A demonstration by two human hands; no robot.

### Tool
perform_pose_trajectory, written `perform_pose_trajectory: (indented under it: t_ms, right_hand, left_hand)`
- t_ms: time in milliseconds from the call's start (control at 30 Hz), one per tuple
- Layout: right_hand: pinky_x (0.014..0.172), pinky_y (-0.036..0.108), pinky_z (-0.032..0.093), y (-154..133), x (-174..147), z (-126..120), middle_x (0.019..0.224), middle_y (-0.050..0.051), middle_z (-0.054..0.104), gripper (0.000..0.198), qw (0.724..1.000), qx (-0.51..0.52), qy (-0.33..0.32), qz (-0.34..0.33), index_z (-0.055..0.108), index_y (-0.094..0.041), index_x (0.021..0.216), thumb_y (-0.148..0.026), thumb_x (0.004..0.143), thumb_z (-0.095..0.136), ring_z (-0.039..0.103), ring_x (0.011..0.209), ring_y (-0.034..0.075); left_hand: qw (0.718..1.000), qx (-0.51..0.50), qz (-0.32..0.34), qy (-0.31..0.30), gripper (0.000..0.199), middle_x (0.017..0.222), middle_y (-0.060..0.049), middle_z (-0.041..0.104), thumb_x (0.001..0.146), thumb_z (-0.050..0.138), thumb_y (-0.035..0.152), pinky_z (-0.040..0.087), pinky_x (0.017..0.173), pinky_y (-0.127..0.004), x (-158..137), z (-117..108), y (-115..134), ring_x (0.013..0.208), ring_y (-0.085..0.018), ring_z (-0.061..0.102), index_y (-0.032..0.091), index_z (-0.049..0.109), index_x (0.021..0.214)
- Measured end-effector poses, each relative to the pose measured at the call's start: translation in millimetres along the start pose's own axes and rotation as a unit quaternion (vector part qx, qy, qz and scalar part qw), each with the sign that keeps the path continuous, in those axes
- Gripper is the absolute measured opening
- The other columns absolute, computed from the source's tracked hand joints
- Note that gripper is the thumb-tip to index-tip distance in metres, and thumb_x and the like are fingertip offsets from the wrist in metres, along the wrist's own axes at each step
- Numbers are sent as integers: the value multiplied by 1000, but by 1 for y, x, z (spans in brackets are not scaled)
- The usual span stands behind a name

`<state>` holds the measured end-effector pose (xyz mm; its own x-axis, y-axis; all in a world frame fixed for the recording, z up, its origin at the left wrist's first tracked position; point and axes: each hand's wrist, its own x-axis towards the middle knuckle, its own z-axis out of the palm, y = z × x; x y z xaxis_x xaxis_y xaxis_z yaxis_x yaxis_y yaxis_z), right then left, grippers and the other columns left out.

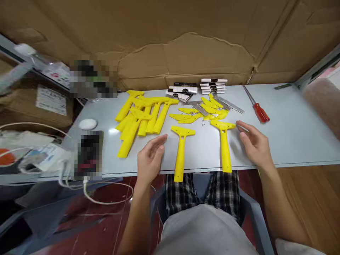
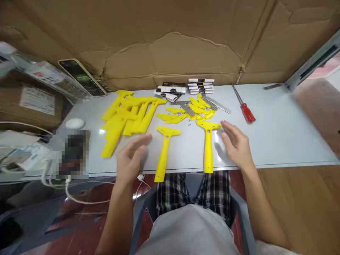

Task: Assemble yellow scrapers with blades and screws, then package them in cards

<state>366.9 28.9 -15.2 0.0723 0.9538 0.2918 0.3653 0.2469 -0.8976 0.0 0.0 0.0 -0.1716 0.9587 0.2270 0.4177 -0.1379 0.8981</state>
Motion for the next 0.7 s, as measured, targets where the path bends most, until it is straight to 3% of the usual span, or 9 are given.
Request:
perform_pose_trajectory:
  t_ms: [367, 500, 600, 700]
  right_hand:
    - [126, 51, 51, -1, 1, -1, 148, 9, 65, 47, 1000, 6, -1, 0, 69, -25, 142, -49, 101, 67, 62, 142, 28]
    - [126, 50, 51, 2, 0, -1, 149, 9, 65, 46, 1000, 5, -2, 2, 69, -26, 142, -45, 101, 67, 63, 141, 27]
    - [127, 49, 50, 7, 0, -1, 150, 8, 64, 45, 1000, 0, -6, -1, 68, -27, 143, -44, 101, 67, 62, 142, 27]
    - [127, 50, 49, 12, -1, -2, 151, 8, 63, 46, 1000, -11, -14, -5, 67, -28, 145, -43, 101, 67, 61, 143, 27]
  left_hand:
    - [1000, -15, -11, 4, 40, 127, -13, 80, 98, 68, 52, 62, 108, -47, -3, 6, 1, 120, -30, 76, 19, 77, 119]
    - [1000, 18, 5, -5, 30, 122, -8, 81, 96, 68, 48, 65, 100, -48, 3, -10, 10, 111, -28, 78, 27, 77, 115]
    - [989, 114, 74, 59, 22, 110, -2, 82, 93, 71, 43, 65, 95, -46, 44, -48, 21, 101, -25, 79, 33, 77, 111]
    - [939, 253, 166, 162, 35, 112, -6, 82, 89, 69, 39, 64, 93, -44, 126, -99, 31, 94, -24, 77, 21, 79, 117]
